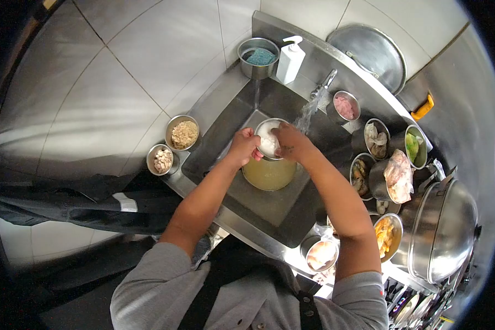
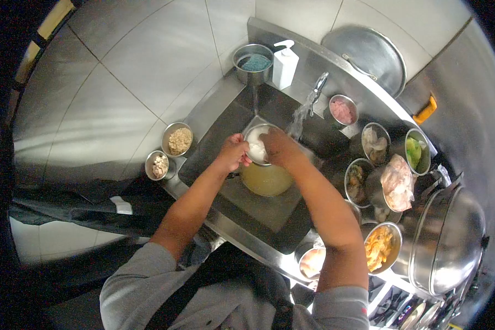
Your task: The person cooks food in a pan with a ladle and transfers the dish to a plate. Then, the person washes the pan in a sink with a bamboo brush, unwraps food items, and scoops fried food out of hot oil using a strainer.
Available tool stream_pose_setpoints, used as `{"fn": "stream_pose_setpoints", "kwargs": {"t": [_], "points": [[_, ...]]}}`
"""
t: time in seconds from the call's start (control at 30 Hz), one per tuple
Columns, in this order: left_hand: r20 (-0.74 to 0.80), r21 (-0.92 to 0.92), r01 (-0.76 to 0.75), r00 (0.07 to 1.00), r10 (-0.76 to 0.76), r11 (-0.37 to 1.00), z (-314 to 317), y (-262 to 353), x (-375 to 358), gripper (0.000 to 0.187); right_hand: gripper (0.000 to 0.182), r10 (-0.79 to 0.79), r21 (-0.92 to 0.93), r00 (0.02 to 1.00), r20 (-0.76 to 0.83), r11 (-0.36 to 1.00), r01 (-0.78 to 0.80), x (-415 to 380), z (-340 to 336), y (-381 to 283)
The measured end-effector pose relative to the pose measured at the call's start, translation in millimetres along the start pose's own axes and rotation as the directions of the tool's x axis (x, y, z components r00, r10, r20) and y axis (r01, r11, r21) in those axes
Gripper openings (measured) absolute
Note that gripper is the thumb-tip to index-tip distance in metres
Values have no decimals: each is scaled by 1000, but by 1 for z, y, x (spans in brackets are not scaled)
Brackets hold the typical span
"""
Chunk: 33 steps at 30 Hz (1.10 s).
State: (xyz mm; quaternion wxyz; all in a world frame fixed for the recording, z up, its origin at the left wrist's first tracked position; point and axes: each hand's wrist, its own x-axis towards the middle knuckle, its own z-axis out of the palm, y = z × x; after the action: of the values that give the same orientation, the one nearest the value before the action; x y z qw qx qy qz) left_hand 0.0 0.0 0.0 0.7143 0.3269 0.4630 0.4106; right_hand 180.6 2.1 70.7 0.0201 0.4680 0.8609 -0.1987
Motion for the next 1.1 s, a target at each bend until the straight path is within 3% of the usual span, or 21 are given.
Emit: {"fn": "stream_pose_setpoints", "kwargs": {"t": [0.17, 0.27, 0.37, 0.47, 0.57, 0.67, 0.77, 0.97, 1.07, 1.1], "points": [[2, -12, 20, 1000, -20, 1000, 1, -7, -6, 15, 41, 95, -44, 995, -27, 994, -96, 7, 30, 3], [13, 12, 19, 1000, -19, 1000, -7, -15, 1, 11, 41, 53, 55, 985, -166, 997, -45, 9, 33, 9], [5, 46, 7, 1000, -8, 999, -4, -2, 1, 12, 44, 142, 287, 974, -176, 954, -88, 11, 11, 5], [22, 75, -23, 1000, 21, 997, -8, 3, 6, 10, 51, -4, 256, 964, -266, 964, 74, 7, -4, 3], [-2, 120, 11, 1000, -11, 993, -8, 7, 5, 10, 54, -62, 185, 970, -233, 977, 107, 5, -1, 8], [58, 106, 23, 998, -29, 994, -10, 5, 6, 12, 50, -104, 43, 945, -309, 992, 123, 1, 3, -6], [56, 61, 20, 998, -23, 998, -2, 4, 0, 13, 44, -41, 29, 973, -225, 998, 48, 9, 13, -7], [12, 18, -15, 1000, 14, 1000, -2, -8, 13, 11, 39, 79, 221, 939, -335, 975, -3, 13, 25, 11], [20, 5, -8, 1000, 8, 1000, -3, -2, 13, 13, 43, 203, 281, 971, -129, 946, -160, 8, -5, 3], [15, 25, 1, 1000, -1, 1000, -5, -3, 15, 12, 44, 146, 259, 981, -131, 960, -108, 6, -9, 4]]}}
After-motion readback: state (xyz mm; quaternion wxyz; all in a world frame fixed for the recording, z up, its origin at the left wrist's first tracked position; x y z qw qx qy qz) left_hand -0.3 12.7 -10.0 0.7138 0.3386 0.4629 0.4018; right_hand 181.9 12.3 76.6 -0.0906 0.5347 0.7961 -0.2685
